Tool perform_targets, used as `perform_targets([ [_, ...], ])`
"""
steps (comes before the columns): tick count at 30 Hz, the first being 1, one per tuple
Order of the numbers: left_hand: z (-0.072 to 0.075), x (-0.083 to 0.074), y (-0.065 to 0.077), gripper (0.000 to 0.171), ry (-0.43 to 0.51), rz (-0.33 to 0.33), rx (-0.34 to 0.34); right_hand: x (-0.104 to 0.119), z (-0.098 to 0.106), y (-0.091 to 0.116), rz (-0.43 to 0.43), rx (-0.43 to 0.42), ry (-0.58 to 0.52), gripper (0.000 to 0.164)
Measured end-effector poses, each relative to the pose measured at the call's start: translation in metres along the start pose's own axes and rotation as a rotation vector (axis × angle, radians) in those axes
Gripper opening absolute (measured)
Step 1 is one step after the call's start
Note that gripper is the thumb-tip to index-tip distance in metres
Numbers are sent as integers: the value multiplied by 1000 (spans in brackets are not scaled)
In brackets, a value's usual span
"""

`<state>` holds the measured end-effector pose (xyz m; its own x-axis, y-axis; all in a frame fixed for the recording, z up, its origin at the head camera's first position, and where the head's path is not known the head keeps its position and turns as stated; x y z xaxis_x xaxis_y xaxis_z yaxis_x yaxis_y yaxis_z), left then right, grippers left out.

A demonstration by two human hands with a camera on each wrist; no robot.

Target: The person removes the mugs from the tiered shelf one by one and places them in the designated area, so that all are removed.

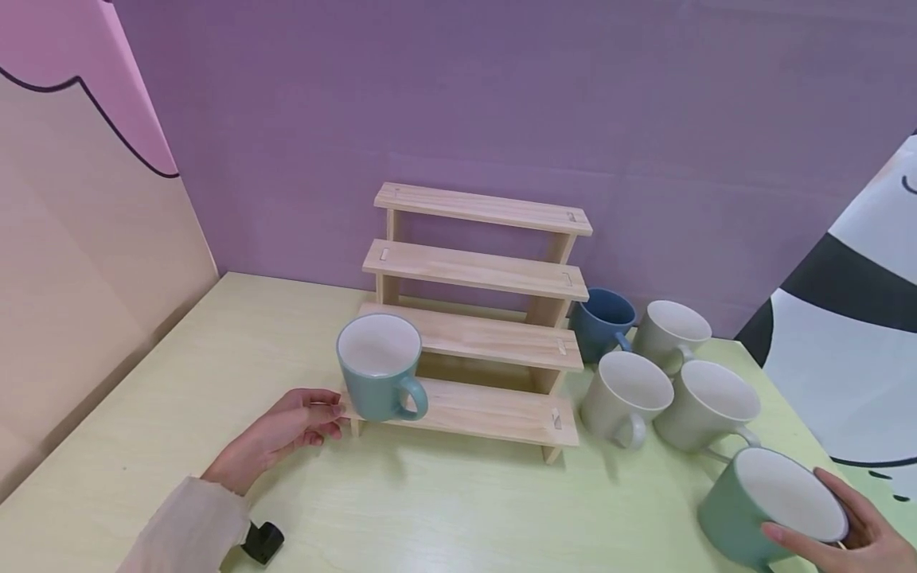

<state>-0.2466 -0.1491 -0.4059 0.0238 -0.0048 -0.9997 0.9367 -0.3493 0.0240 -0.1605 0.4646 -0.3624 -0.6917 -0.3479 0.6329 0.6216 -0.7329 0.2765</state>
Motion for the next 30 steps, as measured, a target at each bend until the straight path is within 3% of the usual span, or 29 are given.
perform_targets([
  [14,-1,1,0,25,-18,3,-2,-5,0,-10,47,36,-30,108],
  [20,-1,1,0,19,-6,5,-1,-5,-4,-13,64,76,47,110],
  [30,-1,-1,1,24,-9,7,-4,0,-7,-9,90,135,178,117],
])
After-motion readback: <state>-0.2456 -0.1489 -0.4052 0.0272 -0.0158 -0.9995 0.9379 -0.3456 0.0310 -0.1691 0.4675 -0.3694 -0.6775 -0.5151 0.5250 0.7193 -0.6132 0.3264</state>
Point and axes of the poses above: each hand's wrist, its own y-axis away from the middle knuckle, its own z-axis out of the back of the hand, x = y × z, the point moved 10 cm from there along -y, towards the middle knuckle, and after that the axes turned 10 degrees about -z, right-handed, at the moved point
